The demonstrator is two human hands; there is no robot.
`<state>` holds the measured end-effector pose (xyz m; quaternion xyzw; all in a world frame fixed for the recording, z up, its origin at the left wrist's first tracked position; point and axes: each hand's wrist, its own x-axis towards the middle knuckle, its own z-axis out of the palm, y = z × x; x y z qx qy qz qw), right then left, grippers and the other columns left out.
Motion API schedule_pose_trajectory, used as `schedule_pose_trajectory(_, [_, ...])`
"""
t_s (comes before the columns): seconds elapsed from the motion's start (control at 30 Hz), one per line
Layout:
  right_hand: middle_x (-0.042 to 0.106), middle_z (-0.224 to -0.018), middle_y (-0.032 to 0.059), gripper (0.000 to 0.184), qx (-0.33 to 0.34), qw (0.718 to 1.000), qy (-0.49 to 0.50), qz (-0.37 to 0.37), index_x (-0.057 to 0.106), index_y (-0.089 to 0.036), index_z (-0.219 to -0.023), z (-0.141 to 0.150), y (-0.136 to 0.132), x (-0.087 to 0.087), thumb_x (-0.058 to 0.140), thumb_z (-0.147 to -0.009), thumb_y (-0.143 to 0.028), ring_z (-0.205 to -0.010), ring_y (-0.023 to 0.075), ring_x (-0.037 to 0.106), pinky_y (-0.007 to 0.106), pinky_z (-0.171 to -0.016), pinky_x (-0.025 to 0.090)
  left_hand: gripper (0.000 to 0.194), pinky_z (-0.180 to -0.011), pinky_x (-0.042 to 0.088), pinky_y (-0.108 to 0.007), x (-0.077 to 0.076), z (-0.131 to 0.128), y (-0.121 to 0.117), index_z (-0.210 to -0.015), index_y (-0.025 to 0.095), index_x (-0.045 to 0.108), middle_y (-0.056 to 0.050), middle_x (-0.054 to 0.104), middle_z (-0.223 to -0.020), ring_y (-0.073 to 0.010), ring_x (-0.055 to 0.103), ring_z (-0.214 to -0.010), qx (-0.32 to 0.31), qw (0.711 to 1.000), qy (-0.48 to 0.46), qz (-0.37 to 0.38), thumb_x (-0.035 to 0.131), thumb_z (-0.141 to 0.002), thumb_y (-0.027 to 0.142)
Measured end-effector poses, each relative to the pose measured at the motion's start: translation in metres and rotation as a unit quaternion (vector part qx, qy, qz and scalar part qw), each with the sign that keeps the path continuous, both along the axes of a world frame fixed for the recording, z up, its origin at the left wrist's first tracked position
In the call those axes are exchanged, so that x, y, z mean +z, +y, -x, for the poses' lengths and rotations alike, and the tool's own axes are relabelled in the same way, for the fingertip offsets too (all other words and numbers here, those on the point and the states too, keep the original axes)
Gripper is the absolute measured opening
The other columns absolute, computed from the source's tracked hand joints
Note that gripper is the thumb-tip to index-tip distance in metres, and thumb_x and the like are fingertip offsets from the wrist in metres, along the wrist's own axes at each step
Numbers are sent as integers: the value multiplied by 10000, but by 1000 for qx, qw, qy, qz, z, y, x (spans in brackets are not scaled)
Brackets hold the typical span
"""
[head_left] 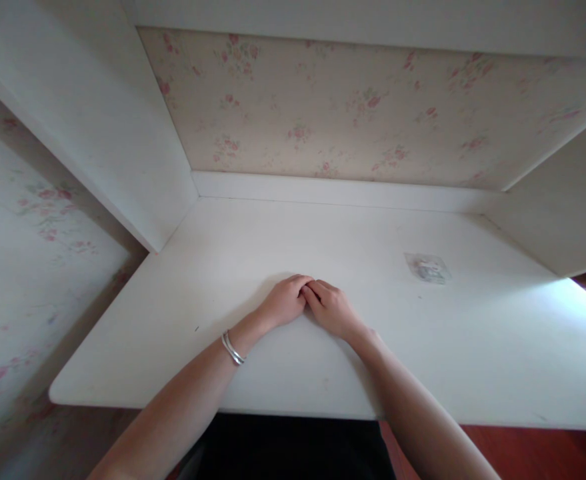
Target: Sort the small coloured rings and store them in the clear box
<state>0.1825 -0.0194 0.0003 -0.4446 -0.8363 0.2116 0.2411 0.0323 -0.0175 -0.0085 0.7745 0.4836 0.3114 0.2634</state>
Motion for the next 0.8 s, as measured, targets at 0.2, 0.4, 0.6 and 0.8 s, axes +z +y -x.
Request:
schedule_pose_trajectory(0.2, [639,-918,51,243,2,1000,3,1,579,-201,-955,0,0,0,347,-966,-274,-856,151,595,267,-783,430,383,-954,442,-302,0,0,0,-1092,168,603,-60,650,-1101,-169,585,-1020,2,1000,5,3,428,-774,45])
schedule_pose_trajectory(0.4, [641,-922,53,241,1,1000,4,1,582,-202,-949,0,0,0,352,-963,-274,-844,154,597,268,-766,432,386,-953,444,-300,0,0,0,-1096,170,602,-56,652,-1097,-167,586,-1016,1,1000,3,2,430,-774,44])
schedule_pose_trajectory(0.6, [639,-915,52,244,3,1000,3,-4,583,-199,-960,0,0,0,351,-964,-274,-838,150,593,263,-765,430,383,-945,447,-294,0,0,0,-1082,171,604,-53,654,-1085,-164,588,-1004,-1,1000,-1,-2,431,-767,39])
schedule_pose_trajectory(0.8, [642,-908,50,242,-2,1000,0,-5,592,-203,-946,0,0,-1,360,-957,-269,-827,148,595,262,-762,434,378,-950,447,-303,2,0,0,-1076,176,606,-51,655,-1080,-167,586,-1011,1,1000,7,5,424,-773,43])
